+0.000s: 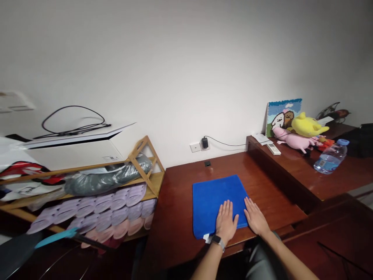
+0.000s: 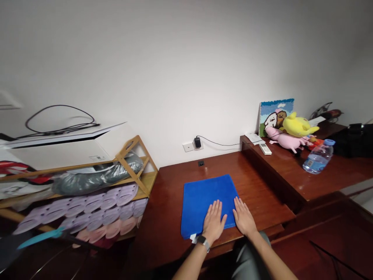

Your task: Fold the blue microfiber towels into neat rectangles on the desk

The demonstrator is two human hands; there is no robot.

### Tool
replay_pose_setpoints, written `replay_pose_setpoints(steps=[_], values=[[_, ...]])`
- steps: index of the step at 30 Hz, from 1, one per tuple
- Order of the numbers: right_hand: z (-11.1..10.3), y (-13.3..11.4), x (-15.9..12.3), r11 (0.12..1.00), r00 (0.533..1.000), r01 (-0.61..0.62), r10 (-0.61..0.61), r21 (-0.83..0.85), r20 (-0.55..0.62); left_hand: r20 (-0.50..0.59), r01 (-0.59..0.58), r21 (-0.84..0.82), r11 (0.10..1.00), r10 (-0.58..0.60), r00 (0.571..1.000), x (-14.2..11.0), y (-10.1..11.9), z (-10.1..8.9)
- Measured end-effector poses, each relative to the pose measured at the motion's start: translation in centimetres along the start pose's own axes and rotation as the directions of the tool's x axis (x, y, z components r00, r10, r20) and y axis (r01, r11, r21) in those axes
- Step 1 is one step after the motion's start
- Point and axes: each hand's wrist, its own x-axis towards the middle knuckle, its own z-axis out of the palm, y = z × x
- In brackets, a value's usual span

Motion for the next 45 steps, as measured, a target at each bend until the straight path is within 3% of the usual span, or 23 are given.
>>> replay_pose_setpoints(steps=[4, 7, 13, 19, 22, 25, 29, 32, 35, 38, 42, 45], values=[[0.4, 0.2, -0.2, 1.0, 1.0, 0.004, -0.003, 0.022, -0.015, -0.104, 0.187, 0.088, 0.978, -0.177, 0.979, -6.1, -7.1, -1.2], [0.6, 0.5, -0.2, 0.999, 1.0, 0.0, 0.0, 0.038, -0.009, -0.15, 0.27, 0.098, 0.958, -0.254, 0.956, -9.8, -10.4, -1.7], [-0.4, 1.3, 0.2, 0.996, 0.998, -0.015, 0.009, 0.082, 0.069, -0.13, 0.296, 0.006, 0.955, -0.293, 0.947, -11.7, -11.0, -1.9], [-0.3, 1.9, -1.4, 0.996, 1.0, -0.004, 0.006, 0.091, -0.022, -0.225, 0.284, -0.094, 0.954, -0.298, 0.928, -11.3, -11.4, -3.9], [0.4, 1.5, -2.2, 0.997, 0.998, 0.018, -0.013, 0.069, -0.066, -0.249, 0.213, -0.096, 0.972, -0.231, 0.941, -8.1, -9.6, -5.3], [0.5, 1.0, -2.3, 0.999, 0.996, 0.018, -0.013, 0.049, -0.086, -0.192, 0.077, -0.071, 0.995, -0.089, 0.977, -2.5, -5.2, -5.7], [-0.1, 0.6, -2.1, 0.999, 0.999, -0.002, 0.004, 0.036, -0.042, -0.031, -0.086, -0.072, 0.994, 0.084, 0.996, 3.9, 1.7, -3.4], [-0.5, 0.4, -2.1, 0.999, 1.0, -0.018, 0.018, 0.034, -0.008, 0.081, -0.09, -0.077, 0.993, 0.097, 0.992, 5.2, 3.8, -0.9], [-0.5, 0.4, -2.1, 0.999, 1.0, -0.022, 0.023, 0.041, -0.017, 0.065, -0.01, -0.05, 0.999, 0.013, 0.998, 3.3, 1.3, 0.2], [-0.6, 0.2, -2.1, 0.999, 0.999, -0.021, 0.023, 0.046, -0.036, -0.008, 0.145, 0.011, 0.989, -0.145, 0.989, -0.6, -4.7, -0.4], [-0.6, 0.2, -2.4, 0.999, 0.999, -0.021, 0.023, 0.048, -0.031, -0.087, 0.34, 0.062, 0.938, -0.335, 0.938, -6.1, -12.2, -2.1], [-0.7, 0.4, -2.5, 0.999, 1.0, -0.03, 0.031, 0.038, -0.007, -0.103, 0.357, 0.072, 0.931, -0.349, 0.931, -8.3, -14.0, -2.4]])
